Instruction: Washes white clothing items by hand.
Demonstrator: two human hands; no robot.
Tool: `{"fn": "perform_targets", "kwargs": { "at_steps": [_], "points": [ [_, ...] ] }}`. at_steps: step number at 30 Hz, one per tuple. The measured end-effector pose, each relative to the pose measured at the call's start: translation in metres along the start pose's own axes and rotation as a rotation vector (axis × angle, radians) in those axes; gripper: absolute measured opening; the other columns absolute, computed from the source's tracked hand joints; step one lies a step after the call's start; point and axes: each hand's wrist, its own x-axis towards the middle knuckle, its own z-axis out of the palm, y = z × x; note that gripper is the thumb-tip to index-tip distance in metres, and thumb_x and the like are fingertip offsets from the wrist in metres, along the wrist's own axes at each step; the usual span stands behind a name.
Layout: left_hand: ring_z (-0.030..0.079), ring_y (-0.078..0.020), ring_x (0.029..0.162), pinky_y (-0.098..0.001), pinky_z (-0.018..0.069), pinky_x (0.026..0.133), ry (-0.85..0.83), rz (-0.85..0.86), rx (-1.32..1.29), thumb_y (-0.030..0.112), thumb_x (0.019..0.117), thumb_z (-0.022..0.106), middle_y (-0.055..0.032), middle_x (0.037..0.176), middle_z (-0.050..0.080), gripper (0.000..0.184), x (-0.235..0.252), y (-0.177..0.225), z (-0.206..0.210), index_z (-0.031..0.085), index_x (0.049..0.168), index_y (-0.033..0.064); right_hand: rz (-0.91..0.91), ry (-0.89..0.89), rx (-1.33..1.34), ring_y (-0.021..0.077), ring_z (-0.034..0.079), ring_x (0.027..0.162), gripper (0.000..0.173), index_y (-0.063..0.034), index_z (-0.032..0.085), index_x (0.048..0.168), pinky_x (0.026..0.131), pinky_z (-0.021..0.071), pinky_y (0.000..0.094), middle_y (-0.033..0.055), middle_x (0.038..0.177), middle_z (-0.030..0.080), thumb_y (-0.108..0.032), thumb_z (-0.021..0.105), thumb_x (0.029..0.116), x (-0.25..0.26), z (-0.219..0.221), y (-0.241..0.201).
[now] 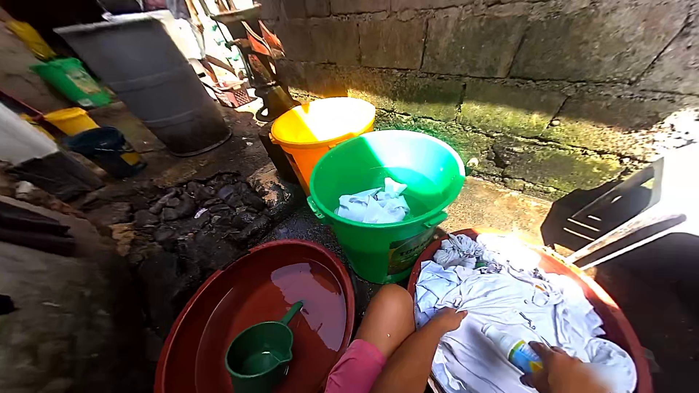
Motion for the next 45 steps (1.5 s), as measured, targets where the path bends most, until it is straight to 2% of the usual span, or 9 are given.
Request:
{"fn": "perform_targets", "kwargs": {
  "at_steps": [1,5,11,15,25,36,45],
  "points": [
    [0.041,-0.0375,0.146,-0.0555,0.0281,0.121,0.015,-0.047,0.003,0.038,0.1134,0.032,-0.0250,0.153,0.048,0.056,-0.016,0.013,-0.002,0.052,0.145,-0.0042,0.033,0.002,-0.004,0.0510,0.061,0.118,0.060,-0.0071,0.068,0.131,0.089,0.0474,0.0706,0.0285,0.126,0.066,-0.027,0.087,0.0775,-0.003,-0.005,-0.003],
    [0.044,-0.0408,0.143,-0.0581,0.0316,0.119,0.008,0.046,0.012,0.042,0.1123,0.035,-0.0296,0.148,0.051,0.060,-0.003,0.003,-0.002,0.054,0.141,-0.0070,0.180,-0.081,-0.008,0.0454,0.056,0.128,0.059,-0.0104,0.063,0.138,0.097,0.0450,0.0668,0.0234,0.136,0.062,-0.028,0.079,0.0843,-0.011,-0.025,-0.002],
    [0.044,-0.0371,0.144,-0.0559,0.0317,0.119,0.008,0.010,0.005,0.045,0.1116,0.035,-0.0261,0.149,0.051,0.060,0.003,0.004,0.007,0.054,0.143,-0.0034,0.251,-0.100,0.028,0.0428,0.055,0.129,0.057,-0.0110,0.063,0.138,0.098,0.0456,0.0642,0.0210,0.136,0.061,-0.027,0.078,0.0848,-0.016,-0.032,0.009],
    [0.043,-0.0367,0.144,-0.0553,0.0317,0.119,-0.022,0.001,-0.010,0.044,0.1120,0.035,-0.0264,0.150,0.049,0.059,0.003,0.003,0.007,0.051,0.146,-0.0023,0.238,-0.107,0.027,0.0414,0.058,0.126,0.057,-0.0119,0.064,0.137,0.095,0.0466,0.0637,0.0200,0.134,0.063,-0.027,0.078,0.0841,-0.016,-0.031,0.007],
    [0.048,-0.0386,0.140,-0.0571,0.0340,0.117,-0.016,0.030,0.126,0.043,0.1120,0.035,-0.0266,0.144,0.055,0.057,0.008,-0.001,0.006,0.054,0.143,-0.0014,0.244,-0.107,-0.010,0.0392,0.062,0.118,0.041,-0.0088,0.071,0.119,0.091,0.0484,0.0611,0.0175,0.120,0.069,-0.024,0.081,0.0822,-0.016,-0.027,0.008],
    [0.050,-0.0395,0.137,-0.0577,0.0351,0.115,-0.009,0.036,0.132,0.043,0.1123,0.034,-0.0276,0.141,0.056,0.058,0.008,-0.001,0.006,0.056,0.140,-0.0030,0.269,-0.065,-0.018,0.0393,0.063,0.115,0.041,-0.0080,0.072,0.116,0.087,0.0496,0.0610,0.0177,0.117,0.069,-0.023,0.083,0.0798,-0.014,-0.024,0.014],
    [0.051,-0.0402,0.136,-0.0589,0.0357,0.115,-0.003,0.042,0.130,0.043,0.1122,0.033,-0.0278,0.140,0.058,0.058,0.008,-0.001,0.007,0.057,0.139,-0.0027,0.138,-0.102,0.013,0.0369,0.063,0.114,0.044,-0.0120,0.072,0.120,0.088,0.0496,0.0592,0.0143,0.118,0.069,-0.024,0.084,0.0792,-0.019,-0.022,-0.009]
  ]
}}
